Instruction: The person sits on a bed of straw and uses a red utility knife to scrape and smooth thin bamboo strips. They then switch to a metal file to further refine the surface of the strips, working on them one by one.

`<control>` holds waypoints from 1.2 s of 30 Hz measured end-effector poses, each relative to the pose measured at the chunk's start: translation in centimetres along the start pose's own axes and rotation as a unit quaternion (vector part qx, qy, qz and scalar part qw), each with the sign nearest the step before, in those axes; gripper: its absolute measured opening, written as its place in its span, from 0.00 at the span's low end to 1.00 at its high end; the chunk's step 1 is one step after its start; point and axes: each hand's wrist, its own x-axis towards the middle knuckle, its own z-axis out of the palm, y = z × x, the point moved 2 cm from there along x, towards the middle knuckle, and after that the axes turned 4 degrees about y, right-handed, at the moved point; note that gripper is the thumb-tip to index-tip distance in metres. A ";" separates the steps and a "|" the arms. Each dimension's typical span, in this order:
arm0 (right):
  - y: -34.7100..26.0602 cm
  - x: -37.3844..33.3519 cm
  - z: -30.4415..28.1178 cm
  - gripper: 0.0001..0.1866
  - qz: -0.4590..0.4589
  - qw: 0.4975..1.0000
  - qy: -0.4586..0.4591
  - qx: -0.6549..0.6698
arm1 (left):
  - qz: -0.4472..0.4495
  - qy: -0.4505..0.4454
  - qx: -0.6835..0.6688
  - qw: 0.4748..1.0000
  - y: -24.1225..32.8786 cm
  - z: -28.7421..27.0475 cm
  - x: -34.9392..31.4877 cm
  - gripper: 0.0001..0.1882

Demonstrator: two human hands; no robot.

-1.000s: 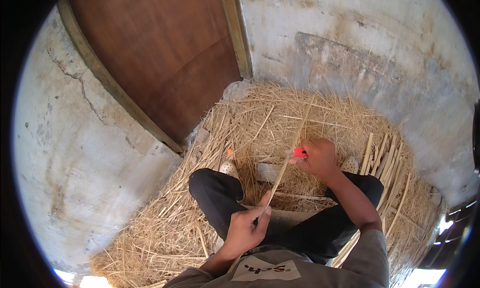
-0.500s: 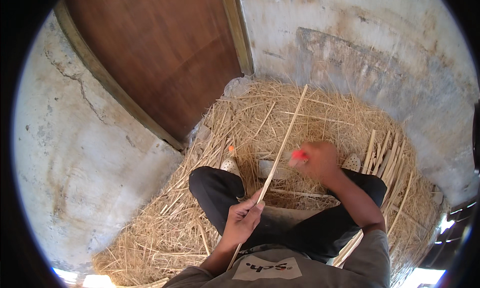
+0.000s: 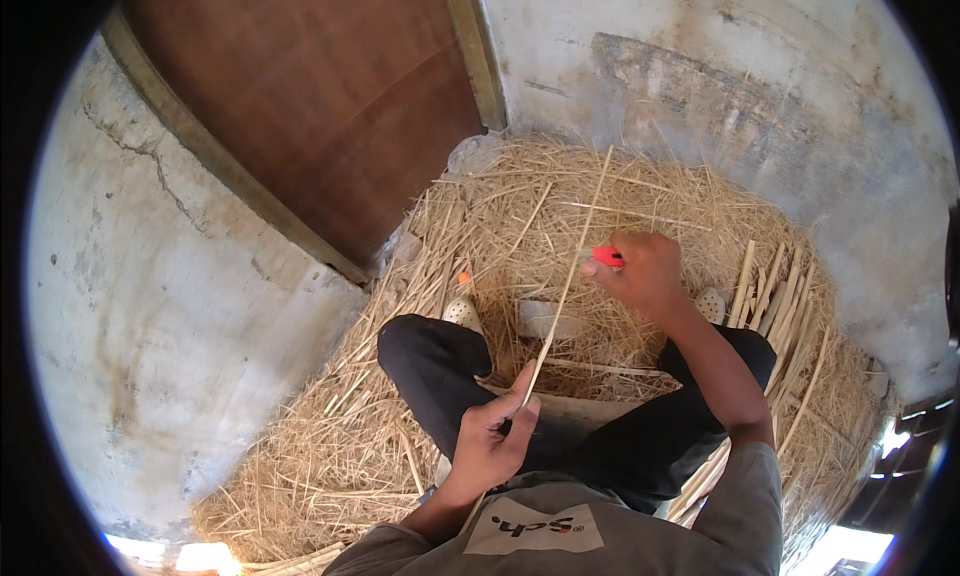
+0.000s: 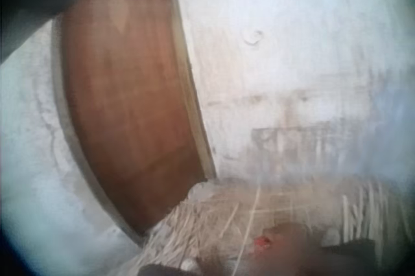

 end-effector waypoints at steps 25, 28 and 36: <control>11.5 2.9 -2.7 0.32 0.316 0.944 0.011 -0.089 | -0.045 -0.072 -0.059 0.995 -1.0 0.4 -3.0 0.20; 3.0 -0.4 -1.8 0.29 0.148 0.989 0.016 0.018 | -0.249 -0.021 -0.214 0.944 -1.1 -0.9 -1.1 0.21; -3.0 -1.2 0.2 0.32 -0.006 0.999 -0.011 0.031 | -0.169 -0.028 -0.272 0.947 -1.5 -0.6 -0.5 0.22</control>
